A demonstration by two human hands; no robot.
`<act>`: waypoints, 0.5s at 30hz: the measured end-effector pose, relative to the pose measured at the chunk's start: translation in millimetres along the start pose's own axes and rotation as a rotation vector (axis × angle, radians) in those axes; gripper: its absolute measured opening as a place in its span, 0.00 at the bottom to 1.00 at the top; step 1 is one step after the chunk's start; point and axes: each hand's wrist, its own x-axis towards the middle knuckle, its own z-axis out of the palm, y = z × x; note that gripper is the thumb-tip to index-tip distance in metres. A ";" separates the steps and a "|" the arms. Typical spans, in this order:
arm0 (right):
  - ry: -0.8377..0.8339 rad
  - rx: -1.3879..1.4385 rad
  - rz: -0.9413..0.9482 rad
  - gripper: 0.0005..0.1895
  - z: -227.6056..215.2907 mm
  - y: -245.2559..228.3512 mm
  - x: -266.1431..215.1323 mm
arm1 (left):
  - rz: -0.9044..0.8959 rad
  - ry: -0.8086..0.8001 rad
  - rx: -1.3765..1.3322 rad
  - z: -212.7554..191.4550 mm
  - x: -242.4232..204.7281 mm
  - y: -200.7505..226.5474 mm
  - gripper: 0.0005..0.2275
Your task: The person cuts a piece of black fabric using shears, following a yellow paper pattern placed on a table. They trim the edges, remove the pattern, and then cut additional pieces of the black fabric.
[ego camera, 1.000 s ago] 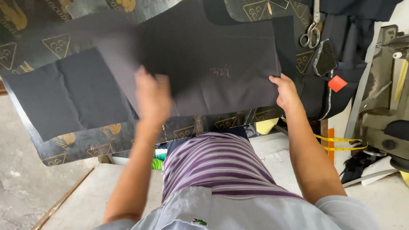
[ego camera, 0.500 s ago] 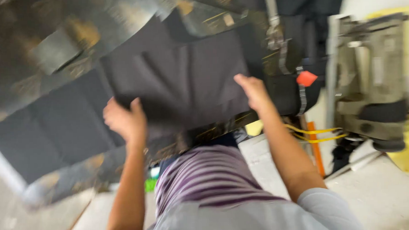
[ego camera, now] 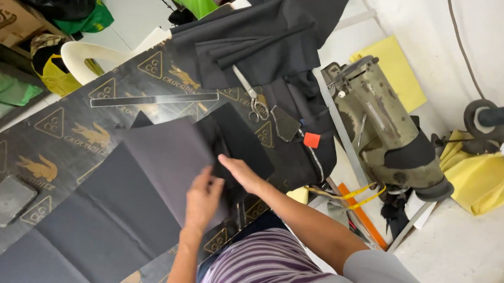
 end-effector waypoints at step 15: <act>0.301 -1.271 -0.472 0.27 -359.5 -397.0 -33.5 | -0.223 0.412 0.313 -43.7 -85.3 -142.3 0.12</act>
